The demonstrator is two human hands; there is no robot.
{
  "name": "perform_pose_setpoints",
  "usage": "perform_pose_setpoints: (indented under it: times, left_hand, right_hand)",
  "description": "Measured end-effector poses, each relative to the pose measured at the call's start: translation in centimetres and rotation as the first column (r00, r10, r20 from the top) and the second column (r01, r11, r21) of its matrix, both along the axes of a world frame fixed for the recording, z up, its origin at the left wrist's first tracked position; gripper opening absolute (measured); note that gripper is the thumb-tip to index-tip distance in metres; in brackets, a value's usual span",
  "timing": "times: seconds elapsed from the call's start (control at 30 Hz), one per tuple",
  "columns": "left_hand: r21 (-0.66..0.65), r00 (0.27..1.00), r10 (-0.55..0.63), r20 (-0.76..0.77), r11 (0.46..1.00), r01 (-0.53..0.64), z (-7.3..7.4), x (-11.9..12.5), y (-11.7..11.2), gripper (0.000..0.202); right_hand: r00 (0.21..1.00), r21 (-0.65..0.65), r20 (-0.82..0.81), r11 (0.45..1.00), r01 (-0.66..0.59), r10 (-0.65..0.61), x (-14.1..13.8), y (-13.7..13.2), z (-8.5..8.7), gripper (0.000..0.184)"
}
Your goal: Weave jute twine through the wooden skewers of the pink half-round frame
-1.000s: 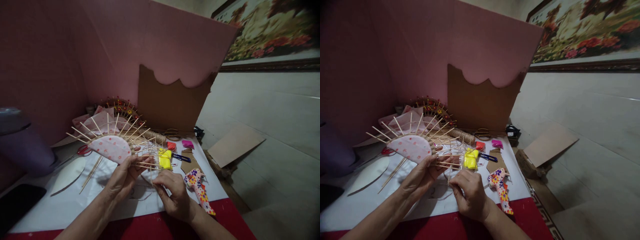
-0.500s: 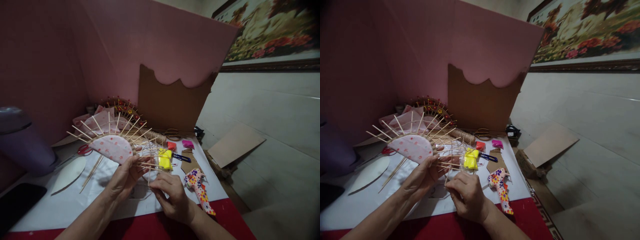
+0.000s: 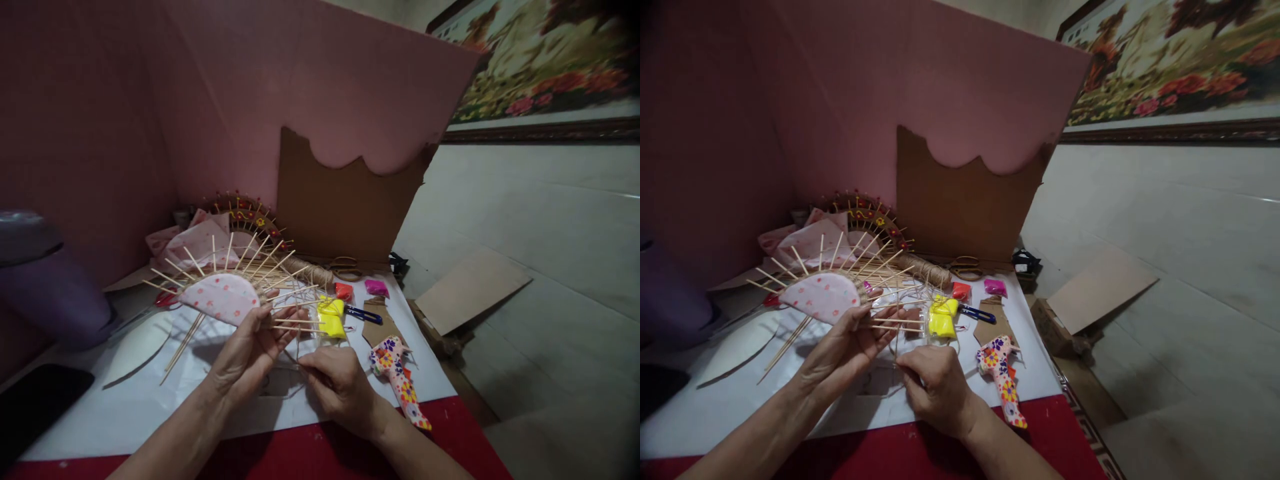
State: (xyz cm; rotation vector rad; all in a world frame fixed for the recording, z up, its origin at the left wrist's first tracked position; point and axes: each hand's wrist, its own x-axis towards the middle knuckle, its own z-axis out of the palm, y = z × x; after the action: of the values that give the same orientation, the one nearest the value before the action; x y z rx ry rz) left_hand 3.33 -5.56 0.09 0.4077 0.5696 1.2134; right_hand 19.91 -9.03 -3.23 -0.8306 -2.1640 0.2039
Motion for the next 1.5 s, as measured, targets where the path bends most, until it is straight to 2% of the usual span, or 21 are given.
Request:
perform_pose_setpoints:
  times: [0.33,0.63,0.9,1.0,1.1,1.27,1.4,1.5]
  left_hand:
    - [0.055,1.000,-0.007,-0.029,0.998,0.009,0.0,0.4,-0.4,0.037]
    - [0.082,0.999,-0.005,-0.040,0.997,0.008,-0.3,0.5,-0.3,0.039]
    - [0.003,1.000,0.008,0.015,1.000,-0.008,0.3,0.5,-0.4,0.017]
    - [-0.024,0.999,-0.005,0.038,1.000,0.006,0.4,0.5,-0.5,0.012]
    - [-0.015,0.999,-0.024,0.046,1.000,0.025,0.5,0.6,-0.8,0.016]
    - [-0.039,0.999,-0.032,0.017,0.999,0.033,0.5,0.8,-0.9,0.011]
    - [-0.046,1.000,-0.011,0.012,0.999,0.012,0.5,0.8,-0.9,0.007]
    - [-0.072,0.999,-0.044,-0.008,0.996,0.043,0.4,0.6,-0.9,0.006]
  right_hand:
    - [0.986,-0.022,-0.141,0.995,-0.096,0.092,-0.6,-0.5,0.3,0.016]
    - [0.970,-0.069,-0.199,0.986,-0.154,0.138,-0.8,-0.6,0.5,0.016]
    - [0.994,-0.167,-0.109,0.985,-0.034,0.016,-0.6,0.0,-0.4,0.016]
    - [0.986,-0.241,-0.146,0.969,0.045,-0.082,-0.6,0.4,-0.9,0.018]
    - [0.963,-0.307,-0.217,0.948,0.086,-0.158,-0.5,0.8,-1.2,0.021]
    - [0.927,-0.350,-0.322,0.934,0.074,-0.194,-0.5,1.3,-1.1,0.019]
    - [0.911,-0.367,-0.320,0.920,0.134,-0.260,-0.5,1.4,-1.3,0.018]
    - [0.906,-0.379,-0.306,0.910,0.166,-0.292,-0.4,1.4,-1.5,0.018]
